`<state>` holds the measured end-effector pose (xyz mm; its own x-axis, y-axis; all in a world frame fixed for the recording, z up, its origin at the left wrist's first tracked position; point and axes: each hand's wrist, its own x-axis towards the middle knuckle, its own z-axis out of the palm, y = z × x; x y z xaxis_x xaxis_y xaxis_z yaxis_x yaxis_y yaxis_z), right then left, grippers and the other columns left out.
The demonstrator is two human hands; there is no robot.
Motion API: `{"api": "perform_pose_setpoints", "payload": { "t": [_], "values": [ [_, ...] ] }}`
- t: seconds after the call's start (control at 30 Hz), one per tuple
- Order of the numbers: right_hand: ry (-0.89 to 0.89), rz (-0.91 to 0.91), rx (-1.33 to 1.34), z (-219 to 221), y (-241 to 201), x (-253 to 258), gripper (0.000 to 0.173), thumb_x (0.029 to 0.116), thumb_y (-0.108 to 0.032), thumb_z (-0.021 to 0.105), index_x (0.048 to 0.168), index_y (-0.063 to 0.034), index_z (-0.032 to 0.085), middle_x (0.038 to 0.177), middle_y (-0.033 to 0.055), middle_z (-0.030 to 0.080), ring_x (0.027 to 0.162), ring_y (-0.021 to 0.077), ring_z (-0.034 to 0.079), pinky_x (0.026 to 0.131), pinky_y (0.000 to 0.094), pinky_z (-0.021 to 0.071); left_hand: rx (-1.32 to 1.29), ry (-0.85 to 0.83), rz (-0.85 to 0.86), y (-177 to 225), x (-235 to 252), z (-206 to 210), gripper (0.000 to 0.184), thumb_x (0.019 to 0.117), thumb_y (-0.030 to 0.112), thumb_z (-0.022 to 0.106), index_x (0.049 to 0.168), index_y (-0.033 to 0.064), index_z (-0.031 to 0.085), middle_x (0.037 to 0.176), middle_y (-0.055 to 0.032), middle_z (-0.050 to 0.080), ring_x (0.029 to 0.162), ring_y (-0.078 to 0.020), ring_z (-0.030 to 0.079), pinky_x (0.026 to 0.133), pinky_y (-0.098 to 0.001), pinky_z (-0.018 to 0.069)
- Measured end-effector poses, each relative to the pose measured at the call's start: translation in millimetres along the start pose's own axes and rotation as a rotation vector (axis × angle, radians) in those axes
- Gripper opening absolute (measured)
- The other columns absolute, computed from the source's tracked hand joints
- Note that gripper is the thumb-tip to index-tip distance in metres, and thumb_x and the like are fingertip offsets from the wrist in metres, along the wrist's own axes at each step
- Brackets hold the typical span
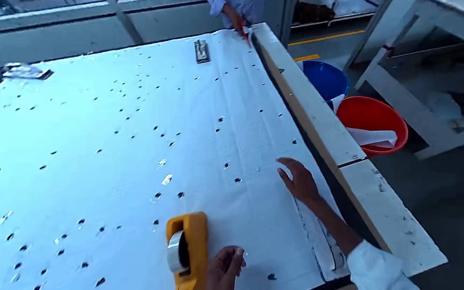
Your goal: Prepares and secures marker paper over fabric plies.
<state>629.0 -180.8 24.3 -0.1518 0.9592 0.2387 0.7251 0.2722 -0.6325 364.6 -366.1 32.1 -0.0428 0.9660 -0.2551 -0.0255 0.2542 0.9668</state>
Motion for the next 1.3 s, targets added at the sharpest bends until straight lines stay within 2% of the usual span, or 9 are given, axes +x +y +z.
{"api": "perform_pose_setpoints", "payload": {
  "t": [0.1, 0.27, 0.33, 0.47, 0.57, 0.8, 0.93, 1.13, 1.3],
  "values": [
    [-0.089, 0.009, -0.105, 3, 73, 67, 0.055, 0.1067, -0.039, 0.049, 0.152, -0.0073, 0.049, 0.159, 0.0140, 0.044, 0.149, 0.0322, 0.038, 0.122, 0.0523, 0.0295, 0.210, -0.079, 0.155, 16, 100, 42, 0.016, 0.0993, 0.011, 0.060, 0.099, -0.0012, 0.070, 0.076, -0.0007, 0.069, 0.064, -0.0077, 0.064, 0.061, -0.0235, 0.0556],
    [-0.223, -0.031, -0.207, 29, 132, 151, 0.075, 0.1031, -0.057, 0.046, 0.162, -0.0131, 0.032, 0.171, 0.0068, 0.022, 0.158, 0.0283, 0.016, 0.125, 0.0621, 0.0090, 0.366, -0.108, 0.165, 44, 256, 121, 0.014, 0.1018, 0.009, 0.061, 0.101, -0.0025, 0.069, 0.079, -0.0041, 0.069, 0.065, -0.0097, 0.062, 0.064, -0.0261, 0.0543],
    [-0.216, 0.000, -0.230, 35, 148, 163, 0.083, 0.1000, -0.066, 0.044, 0.161, -0.0114, 0.033, 0.170, 0.0079, 0.022, 0.158, 0.0271, 0.015, 0.124, 0.0632, 0.0029, 0.418, -0.099, 0.155, 52, 304, 146, 0.019, 0.1047, 0.012, 0.058, 0.108, -0.0048, 0.066, 0.084, -0.0072, 0.067, 0.068, -0.0110, 0.060, 0.066, -0.0288, 0.0532],
    [-0.225, 0.096, -0.280, 31, 155, 163, 0.094, 0.0975, -0.072, 0.040, 0.162, -0.0044, 0.027, 0.171, 0.0099, 0.020, 0.159, 0.0264, 0.015, 0.123, 0.0640, 0.0019, 0.566, -0.075, 0.260, 54, 396, 179, 0.025, 0.1049, 0.014, 0.057, 0.111, -0.0076, 0.067, 0.093, -0.0155, 0.071, 0.081, -0.0205, 0.067, 0.076, -0.0407, 0.0569],
    [-0.186, 0.101, -0.302, 34, 157, 158, 0.097, 0.0960, -0.074, 0.039, 0.161, -0.0037, 0.028, 0.170, 0.0100, 0.022, 0.158, 0.0268, 0.017, 0.123, 0.0655, 0.0018, 0.687, -0.074, 0.254, 62, 441, 205, 0.023, 0.1047, 0.017, 0.059, 0.110, -0.0034, 0.069, 0.087, -0.0102, 0.071, 0.073, -0.0159, 0.064, 0.071, -0.0367, 0.0533],
    [-0.164, 0.086, -0.314, 34, 156, 156, 0.098, 0.0956, -0.075, 0.036, 0.161, -0.0033, 0.028, 0.170, 0.0094, 0.022, 0.158, 0.0252, 0.018, 0.123, 0.0645, 0.0014, 0.883, -0.055, 0.099, 78, 476, 233, 0.026, 0.0980, 0.022, 0.071, 0.113, 0.0004, 0.069, 0.087, -0.0107, 0.074, 0.077, -0.0211, 0.070, 0.080, -0.0456, 0.0558],
    [-0.183, 0.086, -0.333, 32, 153, 157, 0.097, 0.0963, -0.075, 0.034, 0.162, -0.0037, 0.026, 0.171, 0.0092, 0.019, 0.158, 0.0250, 0.015, 0.122, 0.0644, 0.0000, 0.989, -0.049, -0.056, 93, 482, 234, 0.055, 0.0904, 0.028, 0.080, 0.128, -0.0042, 0.057, 0.108, -0.0244, 0.070, 0.105, -0.0417, 0.066, 0.094, -0.0625, 0.0490],
    [-0.214, 0.102, -0.357, 29, 150, 159, 0.099, 0.0953, -0.078, 0.033, 0.163, -0.0060, 0.025, 0.171, 0.0074, 0.019, 0.159, 0.0238, 0.014, 0.122, 0.0651, -0.0013, 0.995, -0.015, -0.160, 92, 477, 224, 0.057, 0.0905, 0.048, 0.076, 0.113, -0.0037, 0.067, 0.100, -0.0197, 0.073, 0.098, -0.0373, 0.069, 0.090, -0.0622, 0.0510],
    [-0.165, 0.065, -0.377, 28, 149, 159, 0.089, 0.0988, -0.068, 0.042, 0.160, -0.0041, 0.031, 0.169, 0.0099, 0.026, 0.157, 0.0275, 0.020, 0.122, 0.0657, 0.0028, 0.987, 0.016, -0.112, 92, 426, 215, 0.054, 0.0912, 0.042, 0.077, 0.121, -0.0022, 0.066, 0.116, -0.0276, 0.067, 0.114, -0.0454, 0.063, 0.094, -0.0662, 0.0490]
  ]
}}
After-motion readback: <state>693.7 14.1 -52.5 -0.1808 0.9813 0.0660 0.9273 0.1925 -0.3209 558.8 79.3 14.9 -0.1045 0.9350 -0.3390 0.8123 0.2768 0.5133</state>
